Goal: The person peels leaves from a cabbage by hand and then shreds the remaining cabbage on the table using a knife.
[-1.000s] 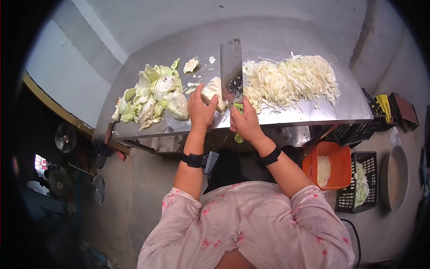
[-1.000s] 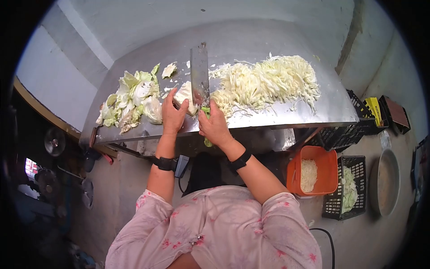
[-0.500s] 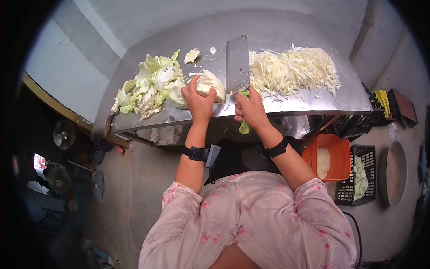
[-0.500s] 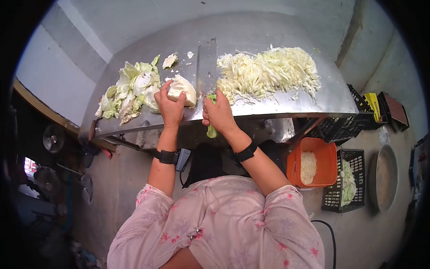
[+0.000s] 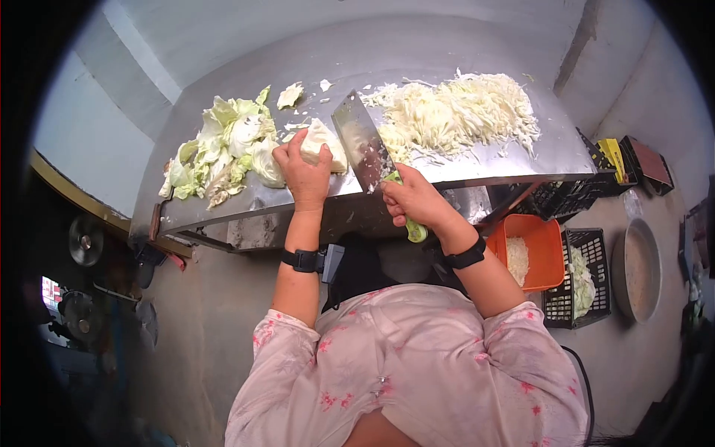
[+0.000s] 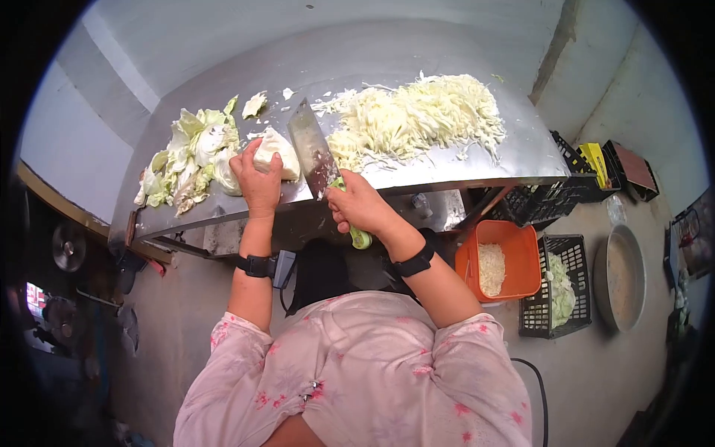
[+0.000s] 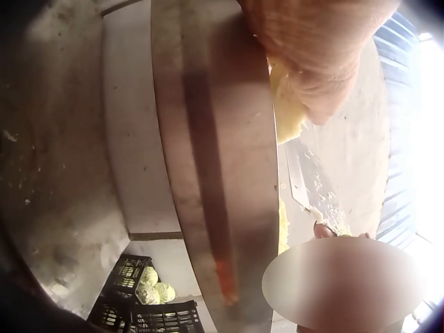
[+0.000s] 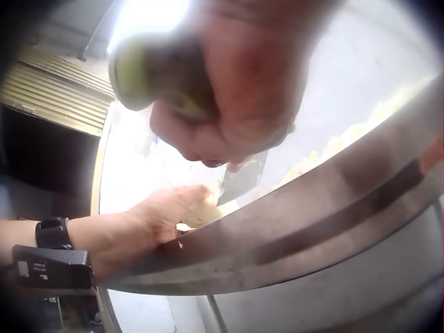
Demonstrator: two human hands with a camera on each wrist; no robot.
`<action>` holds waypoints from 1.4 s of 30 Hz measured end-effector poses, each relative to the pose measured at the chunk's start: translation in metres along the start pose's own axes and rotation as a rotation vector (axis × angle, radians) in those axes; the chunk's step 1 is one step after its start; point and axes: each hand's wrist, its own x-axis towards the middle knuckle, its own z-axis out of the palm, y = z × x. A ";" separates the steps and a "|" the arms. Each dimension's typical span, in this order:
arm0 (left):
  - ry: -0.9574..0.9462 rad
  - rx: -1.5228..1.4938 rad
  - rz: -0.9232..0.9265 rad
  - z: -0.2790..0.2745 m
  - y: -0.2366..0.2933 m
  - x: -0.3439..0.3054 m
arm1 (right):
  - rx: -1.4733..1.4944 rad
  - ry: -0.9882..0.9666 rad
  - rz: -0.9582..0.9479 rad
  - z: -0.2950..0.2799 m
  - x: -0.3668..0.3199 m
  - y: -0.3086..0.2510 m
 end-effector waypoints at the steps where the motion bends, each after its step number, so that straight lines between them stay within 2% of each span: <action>1: 0.006 0.002 0.009 0.000 -0.001 0.000 | -0.007 -0.007 0.015 -0.005 0.000 -0.003; 4: 0.010 0.004 0.014 0.001 -0.001 -0.001 | -0.120 0.022 0.030 -0.022 0.001 -0.015; 5: 0.020 -0.013 0.011 0.000 0.000 -0.001 | -0.164 -0.034 0.038 -0.026 -0.004 -0.027; 8: 0.032 -0.014 -0.009 0.000 -0.003 -0.001 | -0.400 0.024 0.051 -0.044 -0.004 -0.043; 12: 0.048 -0.040 -0.024 -0.001 -0.002 -0.001 | -0.561 -0.029 0.092 -0.064 -0.003 -0.067; 16: 0.047 -0.041 0.000 -0.002 -0.003 -0.001 | -0.916 -0.030 0.014 -0.072 0.008 -0.081; 20: 0.046 -0.035 0.010 -0.001 -0.005 -0.001 | -1.183 0.136 -0.050 -0.077 0.025 -0.092; 21: 0.044 -0.034 0.005 -0.001 -0.005 -0.001 | -1.124 0.138 -0.009 -0.083 0.031 -0.094; 25: 0.042 -0.038 -0.004 0.000 -0.004 -0.001 | -0.954 0.122 -0.074 -0.094 0.040 -0.095; 31: 0.047 -0.095 0.016 0.000 -0.005 -0.001 | -0.825 0.281 -0.177 -0.109 0.077 -0.080; 34: 0.057 -0.098 0.028 0.000 -0.007 -0.002 | -0.721 0.268 -0.157 -0.100 0.078 -0.079; 37: 0.061 -0.099 0.036 -0.001 -0.006 -0.001 | -0.520 0.228 -0.187 -0.082 0.054 -0.083; 40: 0.065 -0.088 0.052 -0.002 -0.006 -0.001 | -0.406 0.112 -0.082 -0.074 0.019 -0.083; 42: 0.065 -0.071 0.049 -0.001 -0.006 -0.001 | -0.455 0.019 0.010 -0.071 -0.006 -0.079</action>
